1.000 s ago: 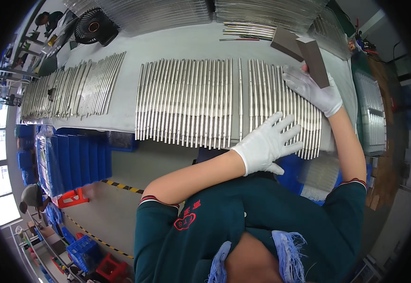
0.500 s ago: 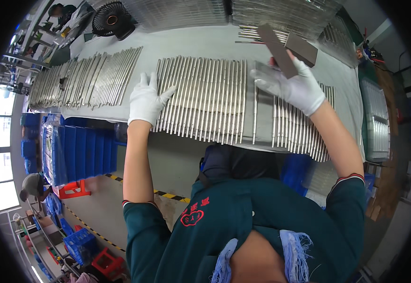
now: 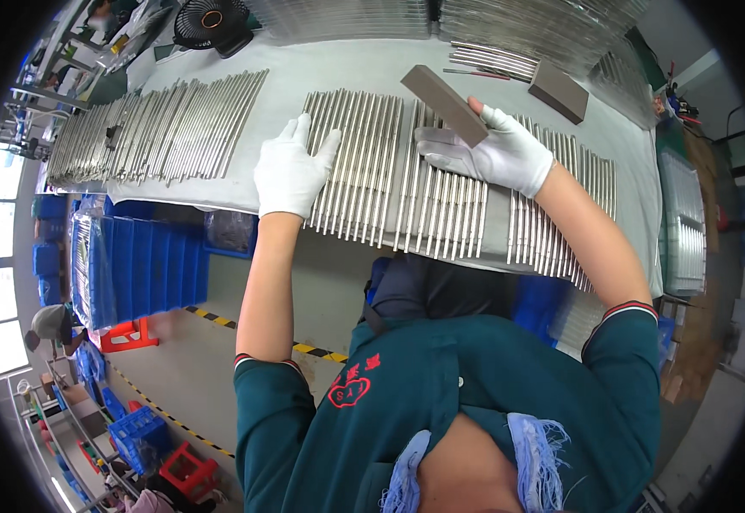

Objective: Using a sanding block to smooth the surface of metal strips on a factory workbench.

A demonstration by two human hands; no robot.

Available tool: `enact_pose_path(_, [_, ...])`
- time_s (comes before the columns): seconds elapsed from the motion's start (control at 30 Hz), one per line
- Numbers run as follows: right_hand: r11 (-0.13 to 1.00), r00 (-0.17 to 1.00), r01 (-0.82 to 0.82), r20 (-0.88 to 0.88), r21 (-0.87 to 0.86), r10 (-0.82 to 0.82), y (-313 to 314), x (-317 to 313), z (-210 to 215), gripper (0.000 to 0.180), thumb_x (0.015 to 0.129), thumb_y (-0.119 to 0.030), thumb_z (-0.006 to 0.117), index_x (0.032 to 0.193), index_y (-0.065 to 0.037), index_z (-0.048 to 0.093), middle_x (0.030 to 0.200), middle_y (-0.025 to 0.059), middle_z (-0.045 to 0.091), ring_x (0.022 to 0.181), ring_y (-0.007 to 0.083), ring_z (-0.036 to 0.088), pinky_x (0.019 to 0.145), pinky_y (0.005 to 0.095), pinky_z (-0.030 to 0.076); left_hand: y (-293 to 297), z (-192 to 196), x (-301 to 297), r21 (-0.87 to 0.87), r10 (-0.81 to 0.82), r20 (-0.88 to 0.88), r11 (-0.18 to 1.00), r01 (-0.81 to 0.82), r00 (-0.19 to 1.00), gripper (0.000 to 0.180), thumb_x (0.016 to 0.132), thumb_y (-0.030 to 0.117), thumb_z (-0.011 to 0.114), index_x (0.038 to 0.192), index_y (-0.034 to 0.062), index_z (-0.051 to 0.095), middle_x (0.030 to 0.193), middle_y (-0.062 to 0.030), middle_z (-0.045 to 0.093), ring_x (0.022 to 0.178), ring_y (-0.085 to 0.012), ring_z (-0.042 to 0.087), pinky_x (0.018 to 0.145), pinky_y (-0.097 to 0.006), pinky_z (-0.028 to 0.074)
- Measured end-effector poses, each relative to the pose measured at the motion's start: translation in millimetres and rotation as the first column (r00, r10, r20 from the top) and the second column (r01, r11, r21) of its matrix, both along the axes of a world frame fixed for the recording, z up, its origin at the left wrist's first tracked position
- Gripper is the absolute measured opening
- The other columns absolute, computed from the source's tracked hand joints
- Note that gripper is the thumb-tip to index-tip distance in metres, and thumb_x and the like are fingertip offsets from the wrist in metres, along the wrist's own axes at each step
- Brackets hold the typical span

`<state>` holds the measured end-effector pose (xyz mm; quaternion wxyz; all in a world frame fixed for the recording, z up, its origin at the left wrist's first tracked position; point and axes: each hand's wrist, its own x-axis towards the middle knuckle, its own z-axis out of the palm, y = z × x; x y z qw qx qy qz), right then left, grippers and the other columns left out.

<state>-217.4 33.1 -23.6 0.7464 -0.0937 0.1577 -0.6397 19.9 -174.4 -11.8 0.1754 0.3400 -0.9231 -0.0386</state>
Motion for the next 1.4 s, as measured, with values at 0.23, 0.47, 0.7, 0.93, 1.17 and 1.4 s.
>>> enact_pose_path(0.23, [0.942, 0.856, 0.32, -0.396, -0.101, -0.333, 88.1, -27.8, 24.2, 0.066, 0.102, -0.047, 0.049, 0.145, 0.003, 0.043, 0.142, 0.0235, 0.051, 0.131, 0.0354, 0.051, 0.113, 0.0484, 0.041, 16.1, 2.1, -3.9, -0.004, -0.01, 0.024, 1.0, 0.01, 1.0, 0.069, 0.089, 0.058, 0.061, 0.135, 0.0064, 0.06, 0.131, -0.0151, 0.064, 0.111, -0.0373, 0.063, 0.094, -0.045, 0.052])
enact_pose_path(0.47, [0.585, 0.282, 0.795, -0.757, -0.159, -0.589, 180.3, -60.5, 16.7, 0.066, 0.103, -0.054, 0.042, 0.142, -0.001, 0.048, 0.134, 0.0155, 0.06, 0.118, 0.0276, 0.062, 0.101, 0.0397, 0.05, 38.0, -0.5, -18.5, -0.05, -0.014, 0.056, 0.999, 0.017, 0.998, 0.07, 0.089, 0.059, 0.06, 0.136, 0.0073, 0.059, 0.132, -0.0144, 0.064, 0.104, -0.0383, 0.063, 0.092, -0.044, 0.053])
enact_pose_path(0.7, [0.434, 0.075, 0.878, -0.837, -0.203, -0.542, 179.2, -55.3, 6.8, 0.061, 0.102, -0.053, 0.049, 0.135, -0.001, 0.053, 0.123, 0.012, 0.065, 0.108, 0.0224, 0.066, 0.095, 0.037, 0.052, 57.1, 0.0, -23.5, -0.107, 0.004, 0.031, 0.994, -0.001, 1.0, 0.066, 0.088, 0.058, 0.062, 0.13, 0.0068, 0.063, 0.126, -0.0128, 0.065, 0.097, -0.0378, 0.064, 0.085, -0.044, 0.055])
enact_pose_path(0.93, [0.455, 0.004, 0.861, -0.891, -0.228, -0.454, 166.4, -54.7, 1.0, 0.062, 0.101, -0.053, 0.051, 0.135, 0.0, 0.053, 0.127, 0.0109, 0.063, 0.109, 0.0198, 0.064, 0.096, 0.0351, 0.049, 60.6, 1.2, -25.6, -0.108, 0.024, 0.057, 0.994, -0.017, 0.998, 0.066, 0.088, 0.059, 0.062, 0.129, 0.007, 0.064, 0.127, -0.0136, 0.064, 0.097, -0.0376, 0.064, 0.084, -0.046, 0.055])
enact_pose_path(1.17, [0.111, -0.227, 0.899, -0.668, -0.423, -0.708, 150.0, -93.1, 20.4, 0.06, 0.102, -0.046, 0.052, 0.137, 0.002, 0.051, 0.132, 0.0128, 0.059, 0.115, 0.0248, 0.062, 0.103, 0.0405, 0.048, 3.8, 2.2, 4.2, 0.11, -0.289, -0.099, 0.948, 0.299, 0.952, 0.058, 0.093, 0.048, 0.062, 0.135, 0.0089, 0.058, 0.132, -0.0157, 0.062, 0.108, -0.035, 0.063, 0.093, -0.043, 0.052])
enact_pose_path(1.4, [-0.214, -0.54, 0.841, -0.739, -0.497, -0.402, 200.8, -145.2, -13.3, 0.055, 0.101, -0.044, 0.057, 0.128, 0.004, 0.057, 0.124, 0.0104, 0.06, 0.111, 0.0219, 0.059, 0.093, 0.0361, 0.052, -30.2, 1.0, -64.0, -0.224, -0.675, -0.09, 0.73, 0.646, 0.732, 0.051, 0.096, 0.038, 0.062, 0.133, 0.003, 0.057, 0.133, -0.0204, 0.06, 0.123, -0.0365, 0.057, 0.105, -0.044, 0.045])
